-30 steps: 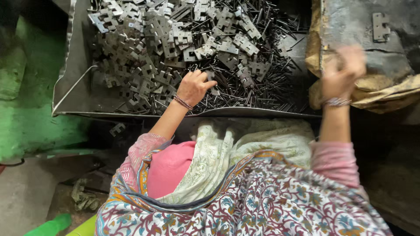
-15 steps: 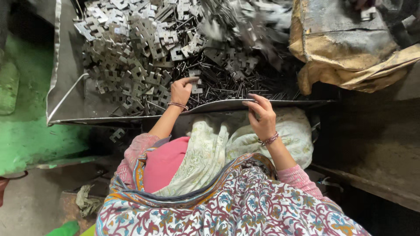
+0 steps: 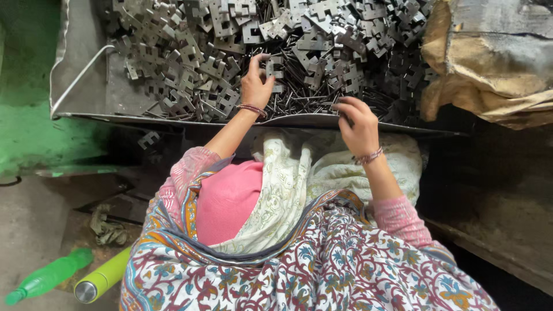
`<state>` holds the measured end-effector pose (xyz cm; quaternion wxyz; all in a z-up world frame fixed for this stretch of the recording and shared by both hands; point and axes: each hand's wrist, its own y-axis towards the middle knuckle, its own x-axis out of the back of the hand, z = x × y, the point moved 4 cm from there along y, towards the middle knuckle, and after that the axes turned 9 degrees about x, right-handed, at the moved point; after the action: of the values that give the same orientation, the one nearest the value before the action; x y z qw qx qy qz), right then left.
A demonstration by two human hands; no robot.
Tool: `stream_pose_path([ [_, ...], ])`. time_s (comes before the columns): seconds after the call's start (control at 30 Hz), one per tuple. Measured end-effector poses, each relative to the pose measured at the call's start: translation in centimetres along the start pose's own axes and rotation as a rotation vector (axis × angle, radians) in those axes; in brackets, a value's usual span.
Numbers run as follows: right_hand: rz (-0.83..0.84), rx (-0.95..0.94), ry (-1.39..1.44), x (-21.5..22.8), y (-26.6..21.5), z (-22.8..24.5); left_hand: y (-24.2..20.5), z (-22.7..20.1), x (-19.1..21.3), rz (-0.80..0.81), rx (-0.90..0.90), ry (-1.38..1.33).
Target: The person sits and repeatedly picks up small metal plates and pins from a bin, inserts the pins into the plates, and places the assembled units into a sack. The process is continuous and repetitive throughout the clip.
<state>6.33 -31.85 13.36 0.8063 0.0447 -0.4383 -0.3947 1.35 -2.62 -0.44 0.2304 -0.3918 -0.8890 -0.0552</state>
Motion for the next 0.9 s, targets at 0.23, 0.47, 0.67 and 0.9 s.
stream_pose_path([
  [0.23,0.309,-0.098,-0.088,-4.5,4.4,-3.4,0.7,1.9,-0.6,-0.064,-0.064,0.005],
  [0.47,0.133,-0.039,-0.100,-7.7,3.8,-3.7,1.2,1.0,1.3,-0.045,-0.101,0.219],
  [0.67,0.159,-0.082,-0.083,-7.4,3.6,-3.8,0.0,-3.4,1.1,0.037,-0.561,0.521],
  [0.9,0.184,-0.108,-0.088,-7.5,3.6,-4.1,3.0,-3.6,3.7,-0.131,-0.607,0.833],
])
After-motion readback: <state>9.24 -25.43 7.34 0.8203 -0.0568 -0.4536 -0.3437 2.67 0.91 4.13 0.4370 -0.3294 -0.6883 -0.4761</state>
